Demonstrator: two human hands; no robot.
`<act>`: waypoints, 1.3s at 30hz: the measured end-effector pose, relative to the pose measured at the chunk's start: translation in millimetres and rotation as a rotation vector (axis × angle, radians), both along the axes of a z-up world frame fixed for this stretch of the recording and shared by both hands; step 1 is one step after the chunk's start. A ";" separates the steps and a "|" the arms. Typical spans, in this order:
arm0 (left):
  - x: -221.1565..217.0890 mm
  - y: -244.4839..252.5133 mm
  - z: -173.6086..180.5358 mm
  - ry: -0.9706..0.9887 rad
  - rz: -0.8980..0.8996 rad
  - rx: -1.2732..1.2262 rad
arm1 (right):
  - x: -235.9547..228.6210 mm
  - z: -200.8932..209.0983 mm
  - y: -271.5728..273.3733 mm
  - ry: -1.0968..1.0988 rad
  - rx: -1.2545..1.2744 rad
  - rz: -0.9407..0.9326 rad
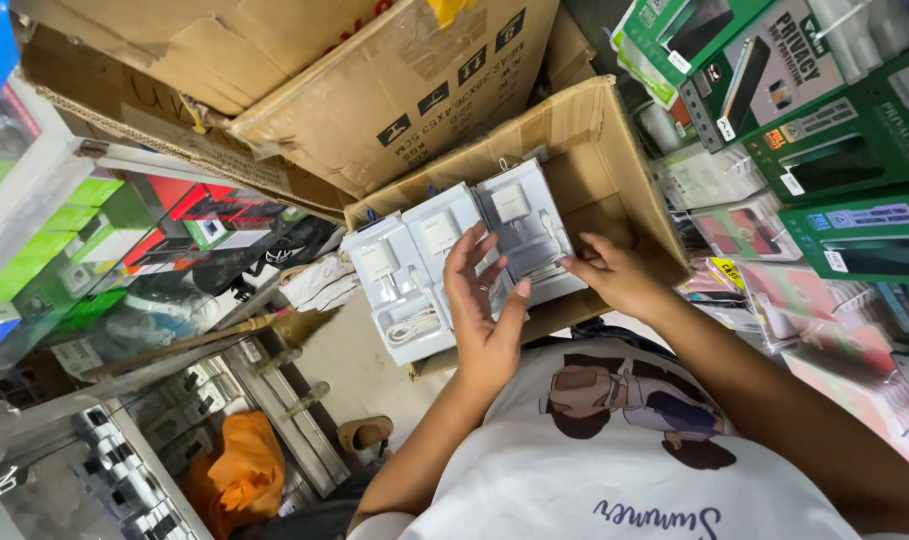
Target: Inspecting and organizing phone charger boxes on a sales floor.
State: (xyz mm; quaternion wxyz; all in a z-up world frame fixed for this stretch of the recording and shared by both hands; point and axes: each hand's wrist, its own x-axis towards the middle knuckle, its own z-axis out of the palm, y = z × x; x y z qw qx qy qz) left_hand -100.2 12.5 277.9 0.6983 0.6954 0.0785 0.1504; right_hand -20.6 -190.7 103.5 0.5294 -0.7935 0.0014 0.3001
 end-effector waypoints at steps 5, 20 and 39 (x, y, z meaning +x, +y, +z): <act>-5.5 0.2 -1.3 -0.013 -0.005 -0.063 | 3.8 16.7 15.2 -0.055 -0.212 0.038; -17.8 8.0 1.5 0.066 -0.079 -0.036 | 7.5 22.5 24.4 0.205 0.161 -0.164; 21.8 -15.4 -26.9 0.335 -0.282 -0.740 | -14.2 163.9 -49.5 0.287 0.702 -0.361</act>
